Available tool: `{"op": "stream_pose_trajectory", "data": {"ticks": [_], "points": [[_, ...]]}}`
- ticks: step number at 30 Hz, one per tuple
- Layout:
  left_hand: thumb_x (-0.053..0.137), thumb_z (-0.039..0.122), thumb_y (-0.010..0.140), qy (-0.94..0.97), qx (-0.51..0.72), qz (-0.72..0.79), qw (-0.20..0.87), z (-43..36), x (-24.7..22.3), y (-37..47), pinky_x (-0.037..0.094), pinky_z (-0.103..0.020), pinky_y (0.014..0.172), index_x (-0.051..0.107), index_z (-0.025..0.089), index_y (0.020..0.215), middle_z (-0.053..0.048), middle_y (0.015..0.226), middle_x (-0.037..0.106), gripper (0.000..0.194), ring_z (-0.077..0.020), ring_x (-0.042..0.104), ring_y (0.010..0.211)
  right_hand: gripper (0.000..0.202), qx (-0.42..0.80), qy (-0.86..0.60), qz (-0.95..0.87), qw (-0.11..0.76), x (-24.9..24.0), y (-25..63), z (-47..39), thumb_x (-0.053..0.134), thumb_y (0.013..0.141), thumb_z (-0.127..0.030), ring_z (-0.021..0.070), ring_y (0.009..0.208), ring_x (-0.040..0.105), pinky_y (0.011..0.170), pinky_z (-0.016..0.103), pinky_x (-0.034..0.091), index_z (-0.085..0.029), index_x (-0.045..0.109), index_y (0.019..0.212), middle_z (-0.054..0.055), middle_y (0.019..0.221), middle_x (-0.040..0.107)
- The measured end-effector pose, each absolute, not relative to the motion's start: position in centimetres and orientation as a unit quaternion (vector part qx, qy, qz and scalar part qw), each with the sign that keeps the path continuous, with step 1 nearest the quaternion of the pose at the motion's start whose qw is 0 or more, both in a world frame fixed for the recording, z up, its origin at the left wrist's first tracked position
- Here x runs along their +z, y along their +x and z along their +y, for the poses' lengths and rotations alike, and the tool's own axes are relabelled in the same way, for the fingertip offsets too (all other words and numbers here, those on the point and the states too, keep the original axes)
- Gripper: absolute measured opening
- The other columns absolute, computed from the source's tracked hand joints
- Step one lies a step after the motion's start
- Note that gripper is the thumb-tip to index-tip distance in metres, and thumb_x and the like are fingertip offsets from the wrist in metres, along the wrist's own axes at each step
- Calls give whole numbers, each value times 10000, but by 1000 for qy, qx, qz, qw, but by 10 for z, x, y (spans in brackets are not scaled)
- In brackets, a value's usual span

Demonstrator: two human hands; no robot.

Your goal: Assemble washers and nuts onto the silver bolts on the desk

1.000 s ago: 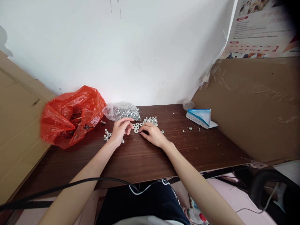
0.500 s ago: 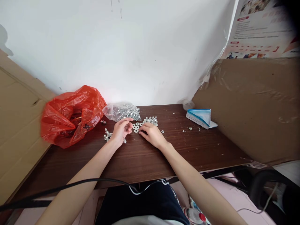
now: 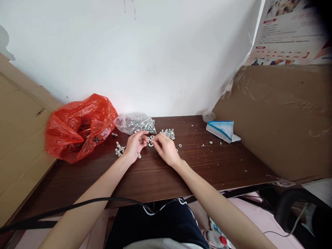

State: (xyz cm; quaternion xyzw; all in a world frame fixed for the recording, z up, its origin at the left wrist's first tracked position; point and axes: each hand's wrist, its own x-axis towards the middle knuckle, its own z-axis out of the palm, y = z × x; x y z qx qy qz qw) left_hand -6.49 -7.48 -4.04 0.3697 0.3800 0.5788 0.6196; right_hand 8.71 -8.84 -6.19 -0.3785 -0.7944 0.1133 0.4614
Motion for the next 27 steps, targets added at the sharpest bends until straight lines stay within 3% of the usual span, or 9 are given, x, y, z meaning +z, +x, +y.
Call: {"op": "stream_pose_trajectory", "data": {"ticks": [6, 17, 27], "points": [[570, 328, 783, 347, 588, 408, 605, -76, -42, -65, 360, -197, 470, 654, 124, 766, 6, 577, 564, 221, -78, 498, 491, 159, 168, -274, -824, 467, -60, 67, -105, 436, 959, -245, 163, 936, 597, 864, 294, 496, -199, 585, 930, 67, 968, 614], [544, 346, 817, 342, 606, 376, 612, -74, -47, -65, 397, -208, 513, 642, 104, 756, -4, 549, 530, 268, -86, 467, 487, 186, 120, -211, -871, 428, -64, 64, -105, 462, 945, -206, 170, 917, 644, 849, 313, 547, -166, 643, 928, 79, 988, 676], [556, 347, 814, 360, 601, 388, 598, -75, -45, -65, 405, -198, 525, 656, 101, 748, -14, 566, 546, 273, -91, 492, 519, 127, 134, -223, -882, 394, -60, 67, -105, 482, 924, -191, 170, 873, 620, 791, 312, 540, -171, 605, 896, 74, 953, 643]]}}
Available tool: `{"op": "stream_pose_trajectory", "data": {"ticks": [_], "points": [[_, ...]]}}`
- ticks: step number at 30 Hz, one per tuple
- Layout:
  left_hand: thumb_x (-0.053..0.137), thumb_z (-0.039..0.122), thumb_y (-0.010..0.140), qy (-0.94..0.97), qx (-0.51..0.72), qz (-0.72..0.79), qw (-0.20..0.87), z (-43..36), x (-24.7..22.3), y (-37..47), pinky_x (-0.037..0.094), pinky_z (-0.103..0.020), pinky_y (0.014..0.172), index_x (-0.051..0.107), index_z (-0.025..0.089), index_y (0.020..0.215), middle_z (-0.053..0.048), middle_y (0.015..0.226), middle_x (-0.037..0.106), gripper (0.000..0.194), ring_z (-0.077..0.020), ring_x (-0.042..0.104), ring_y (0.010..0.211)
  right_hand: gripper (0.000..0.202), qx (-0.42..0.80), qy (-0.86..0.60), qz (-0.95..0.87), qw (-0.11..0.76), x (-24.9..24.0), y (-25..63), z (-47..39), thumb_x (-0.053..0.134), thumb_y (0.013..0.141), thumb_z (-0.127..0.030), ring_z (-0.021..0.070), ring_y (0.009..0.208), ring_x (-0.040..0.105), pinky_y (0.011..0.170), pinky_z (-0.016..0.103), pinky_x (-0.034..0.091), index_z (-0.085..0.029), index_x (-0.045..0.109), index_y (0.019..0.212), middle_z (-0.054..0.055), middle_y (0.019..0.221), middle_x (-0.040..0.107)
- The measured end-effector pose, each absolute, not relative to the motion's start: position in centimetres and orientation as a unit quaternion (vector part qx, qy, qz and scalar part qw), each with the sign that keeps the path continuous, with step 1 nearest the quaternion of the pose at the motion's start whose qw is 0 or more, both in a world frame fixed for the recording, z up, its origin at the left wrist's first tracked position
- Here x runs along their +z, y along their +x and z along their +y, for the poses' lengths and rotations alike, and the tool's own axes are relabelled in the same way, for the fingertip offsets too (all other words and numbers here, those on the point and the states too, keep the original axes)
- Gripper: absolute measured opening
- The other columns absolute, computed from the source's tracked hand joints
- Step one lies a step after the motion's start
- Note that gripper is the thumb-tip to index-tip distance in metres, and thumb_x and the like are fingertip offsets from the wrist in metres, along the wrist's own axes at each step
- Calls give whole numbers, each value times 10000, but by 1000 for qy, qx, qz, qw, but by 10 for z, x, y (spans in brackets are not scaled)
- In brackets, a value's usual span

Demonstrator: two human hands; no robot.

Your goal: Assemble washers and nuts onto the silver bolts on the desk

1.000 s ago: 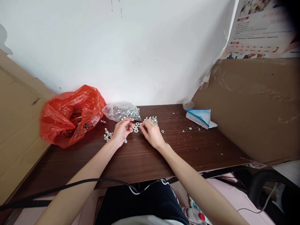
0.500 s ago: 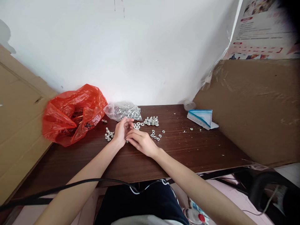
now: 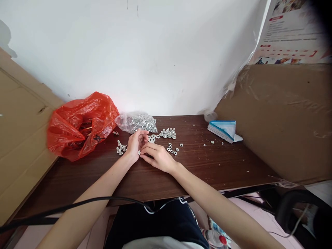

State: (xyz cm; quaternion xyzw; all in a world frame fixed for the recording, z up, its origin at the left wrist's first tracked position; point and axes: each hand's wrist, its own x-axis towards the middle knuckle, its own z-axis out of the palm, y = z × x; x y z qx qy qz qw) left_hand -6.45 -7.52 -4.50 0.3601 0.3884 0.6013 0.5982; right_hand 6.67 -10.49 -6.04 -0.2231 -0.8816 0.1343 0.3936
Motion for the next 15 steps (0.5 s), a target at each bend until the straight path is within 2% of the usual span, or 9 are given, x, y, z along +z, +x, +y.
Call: {"op": "stream_pose_trajectory", "data": {"ticks": [6, 11, 15], "points": [[538, 422, 831, 398, 574, 420, 580, -78, -43, -63, 384, -198, 458, 654, 114, 766, -14, 595, 559, 336, -95, 499, 498, 64, 165, -229, -873, 398, -60, 68, -105, 528, 894, -187, 155, 781, 586, 725, 290, 514, -172, 555, 950, 57, 917, 606], [449, 588, 845, 435, 541, 438, 570, -81, -41, -63, 368, -219, 395, 654, 120, 806, -33, 616, 581, 512, -117, 507, 473, 96, 194, -234, -868, 393, -59, 69, -104, 529, 881, -175, 153, 781, 570, 714, 285, 502, -183, 535, 976, 47, 919, 598], [407, 610, 859, 435, 539, 442, 569, -80, -42, -63, 351, -219, 373, 654, 118, 814, -35, 624, 581, 553, -115, 498, 465, 115, 203, -242, -871, 377, -59, 70, -103, 524, 874, -171, 159, 810, 568, 736, 296, 504, -189, 533, 986, 51, 941, 590]]}}
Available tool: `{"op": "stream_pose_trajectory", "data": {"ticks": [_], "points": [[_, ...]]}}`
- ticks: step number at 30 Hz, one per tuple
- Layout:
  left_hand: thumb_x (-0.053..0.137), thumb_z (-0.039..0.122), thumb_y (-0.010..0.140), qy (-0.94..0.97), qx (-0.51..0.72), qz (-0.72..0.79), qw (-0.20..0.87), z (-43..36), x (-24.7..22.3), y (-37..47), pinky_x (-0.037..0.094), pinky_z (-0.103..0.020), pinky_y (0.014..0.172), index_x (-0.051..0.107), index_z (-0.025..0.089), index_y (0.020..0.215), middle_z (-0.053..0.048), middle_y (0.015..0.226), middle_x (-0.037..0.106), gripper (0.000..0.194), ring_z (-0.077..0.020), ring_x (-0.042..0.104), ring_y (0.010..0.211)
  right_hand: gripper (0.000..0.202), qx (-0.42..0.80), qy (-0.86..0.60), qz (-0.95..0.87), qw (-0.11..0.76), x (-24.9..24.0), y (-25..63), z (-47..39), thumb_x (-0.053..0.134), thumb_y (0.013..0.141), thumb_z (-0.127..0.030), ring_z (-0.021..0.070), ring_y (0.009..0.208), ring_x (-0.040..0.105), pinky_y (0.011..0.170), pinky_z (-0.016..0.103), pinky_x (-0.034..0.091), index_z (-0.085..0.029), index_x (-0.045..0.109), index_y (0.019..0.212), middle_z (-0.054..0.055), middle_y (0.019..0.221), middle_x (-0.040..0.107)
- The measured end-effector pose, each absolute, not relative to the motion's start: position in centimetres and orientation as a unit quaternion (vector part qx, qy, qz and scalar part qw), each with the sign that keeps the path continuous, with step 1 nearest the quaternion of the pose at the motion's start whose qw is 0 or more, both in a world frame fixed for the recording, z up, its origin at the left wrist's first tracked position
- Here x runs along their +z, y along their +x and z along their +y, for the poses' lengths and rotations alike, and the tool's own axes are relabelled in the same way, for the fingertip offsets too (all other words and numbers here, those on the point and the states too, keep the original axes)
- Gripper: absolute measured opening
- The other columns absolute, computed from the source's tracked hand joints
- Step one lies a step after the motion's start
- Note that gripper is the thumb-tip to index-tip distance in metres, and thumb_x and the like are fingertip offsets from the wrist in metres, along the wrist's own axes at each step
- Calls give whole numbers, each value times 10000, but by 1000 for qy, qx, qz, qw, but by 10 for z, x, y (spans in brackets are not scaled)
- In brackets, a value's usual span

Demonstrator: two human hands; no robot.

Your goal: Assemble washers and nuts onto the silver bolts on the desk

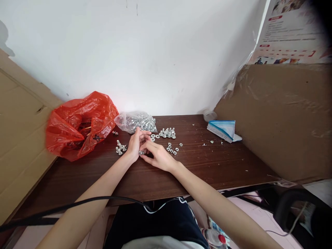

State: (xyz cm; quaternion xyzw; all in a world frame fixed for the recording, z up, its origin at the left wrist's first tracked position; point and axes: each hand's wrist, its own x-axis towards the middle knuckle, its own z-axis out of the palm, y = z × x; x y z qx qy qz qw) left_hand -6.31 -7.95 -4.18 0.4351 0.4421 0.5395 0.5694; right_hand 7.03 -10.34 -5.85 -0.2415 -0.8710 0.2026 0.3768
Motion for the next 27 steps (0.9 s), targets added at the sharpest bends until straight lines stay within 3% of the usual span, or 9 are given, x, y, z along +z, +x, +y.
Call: {"op": "stream_pose_trajectory", "data": {"ticks": [19, 23, 27], "points": [[471, 614, 834, 429, 570, 420, 561, -77, -47, -63, 385, -229, 459, 673, 109, 754, -60, 648, 601, 550, -135, 544, 552, 168, 202, -266, -868, 366, -62, 71, -98, 537, 848, -149, 167, 857, 572, 798, 308, 483, -189, 539, 1011, 60, 975, 604], [515, 610, 814, 405, 576, 405, 583, -77, -46, -63, 437, -247, 563, 669, 111, 744, -62, 663, 621, 527, -138, 564, 598, 123, 189, -295, -834, 427, -52, 81, -94, 535, 876, -201, 169, 875, 586, 827, 319, 475, -196, 565, 996, 53, 983, 634], [512, 623, 811, 400, 574, 402, 592, -77, -46, -64, 418, -241, 573, 667, 94, 734, -59, 630, 602, 556, -122, 531, 579, 146, 173, -394, -750, 502, -47, 108, -82, 522, 888, -270, 173, 791, 596, 741, 306, 478, -180, 596, 977, 55, 890, 653]]}}
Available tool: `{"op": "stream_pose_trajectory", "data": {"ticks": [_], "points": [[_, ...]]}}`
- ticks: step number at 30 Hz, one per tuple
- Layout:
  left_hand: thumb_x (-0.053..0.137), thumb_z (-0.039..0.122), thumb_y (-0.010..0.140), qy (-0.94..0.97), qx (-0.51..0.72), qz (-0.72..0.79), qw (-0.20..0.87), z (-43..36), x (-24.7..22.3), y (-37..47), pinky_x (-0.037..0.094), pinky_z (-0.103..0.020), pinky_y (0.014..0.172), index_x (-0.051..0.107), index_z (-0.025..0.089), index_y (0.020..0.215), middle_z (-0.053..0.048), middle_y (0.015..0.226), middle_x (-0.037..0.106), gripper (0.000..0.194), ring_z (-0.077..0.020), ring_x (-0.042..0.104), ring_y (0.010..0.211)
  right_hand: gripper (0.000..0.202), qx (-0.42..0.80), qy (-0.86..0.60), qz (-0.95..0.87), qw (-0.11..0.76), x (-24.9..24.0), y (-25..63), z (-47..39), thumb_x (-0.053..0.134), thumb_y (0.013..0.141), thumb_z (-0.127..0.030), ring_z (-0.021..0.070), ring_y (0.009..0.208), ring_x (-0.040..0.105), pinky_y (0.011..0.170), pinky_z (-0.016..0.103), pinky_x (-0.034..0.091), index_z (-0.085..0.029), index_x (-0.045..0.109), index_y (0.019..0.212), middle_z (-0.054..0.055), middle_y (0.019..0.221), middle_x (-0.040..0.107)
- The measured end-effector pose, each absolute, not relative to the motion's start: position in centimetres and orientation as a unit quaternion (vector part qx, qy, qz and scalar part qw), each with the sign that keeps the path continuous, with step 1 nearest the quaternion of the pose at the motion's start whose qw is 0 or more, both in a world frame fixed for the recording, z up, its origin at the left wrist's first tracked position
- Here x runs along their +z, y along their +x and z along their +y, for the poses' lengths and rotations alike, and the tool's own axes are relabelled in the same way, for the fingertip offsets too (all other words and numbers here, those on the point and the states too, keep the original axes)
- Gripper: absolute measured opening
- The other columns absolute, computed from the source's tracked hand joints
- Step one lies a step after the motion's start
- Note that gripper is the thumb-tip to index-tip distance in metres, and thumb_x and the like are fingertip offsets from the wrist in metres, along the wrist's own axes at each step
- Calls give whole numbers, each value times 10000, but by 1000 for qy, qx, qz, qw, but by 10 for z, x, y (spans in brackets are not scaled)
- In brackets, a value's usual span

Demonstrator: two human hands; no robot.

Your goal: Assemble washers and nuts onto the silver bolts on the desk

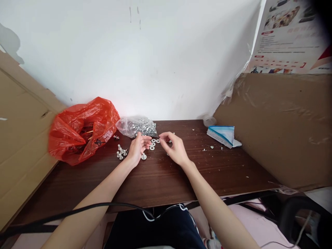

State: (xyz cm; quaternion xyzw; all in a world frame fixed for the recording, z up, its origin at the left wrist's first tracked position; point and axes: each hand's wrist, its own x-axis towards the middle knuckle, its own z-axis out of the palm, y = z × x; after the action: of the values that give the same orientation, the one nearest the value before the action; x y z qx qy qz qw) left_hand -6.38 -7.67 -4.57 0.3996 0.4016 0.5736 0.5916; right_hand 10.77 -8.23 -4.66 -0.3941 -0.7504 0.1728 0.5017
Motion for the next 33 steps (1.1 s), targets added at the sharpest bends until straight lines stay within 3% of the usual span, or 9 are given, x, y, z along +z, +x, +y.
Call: {"op": "stream_pose_trajectory", "data": {"ticks": [5, 12, 21, 28, 33], "points": [[506, 636, 807, 404, 575, 402, 587, -76, -48, -64, 408, -244, 571, 670, 97, 745, -57, 631, 595, 566, -121, 517, 580, 250, 224, -467, -751, 410, -50, 136, -76, 613, 831, -336, 149, 666, 560, 652, 288, 452, -185, 617, 1030, 11, 782, 645], [506, 670, 784, 403, 573, 401, 591, -75, -51, -65, 412, -250, 577, 670, 96, 753, -59, 644, 590, 598, -123, 507, 585, 138, 210, -440, -815, 314, -57, 144, -92, 666, 791, -265, 205, 919, 579, 828, 368, 468, -197, 691, 908, 62, 965, 614], [499, 659, 796, 398, 570, 405, 594, -75, -50, -65, 407, -251, 564, 672, 97, 738, -63, 636, 592, 590, -122, 505, 573, 69, 226, -448, -795, 340, -67, 147, -93, 620, 814, -213, 171, 828, 579, 746, 332, 484, -181, 670, 850, 59, 969, 578], [512, 659, 787, 404, 569, 398, 595, -73, -53, -65, 404, -246, 563, 673, 96, 749, -59, 634, 589, 587, -120, 505, 575, 42, 166, -448, -803, 356, -67, 145, -96, 623, 829, -238, 214, 972, 545, 844, 366, 449, -200, 639, 835, 59, 986, 570], [511, 642, 795, 408, 564, 402, 595, -75, -51, -66, 409, -247, 577, 674, 103, 756, -58, 648, 594, 564, -123, 510, 586, 52, 187, -439, -800, 365, -64, 139, -99, 576, 863, -237, 175, 800, 565, 707, 304, 458, -198, 611, 862, 46, 919, 600]]}}
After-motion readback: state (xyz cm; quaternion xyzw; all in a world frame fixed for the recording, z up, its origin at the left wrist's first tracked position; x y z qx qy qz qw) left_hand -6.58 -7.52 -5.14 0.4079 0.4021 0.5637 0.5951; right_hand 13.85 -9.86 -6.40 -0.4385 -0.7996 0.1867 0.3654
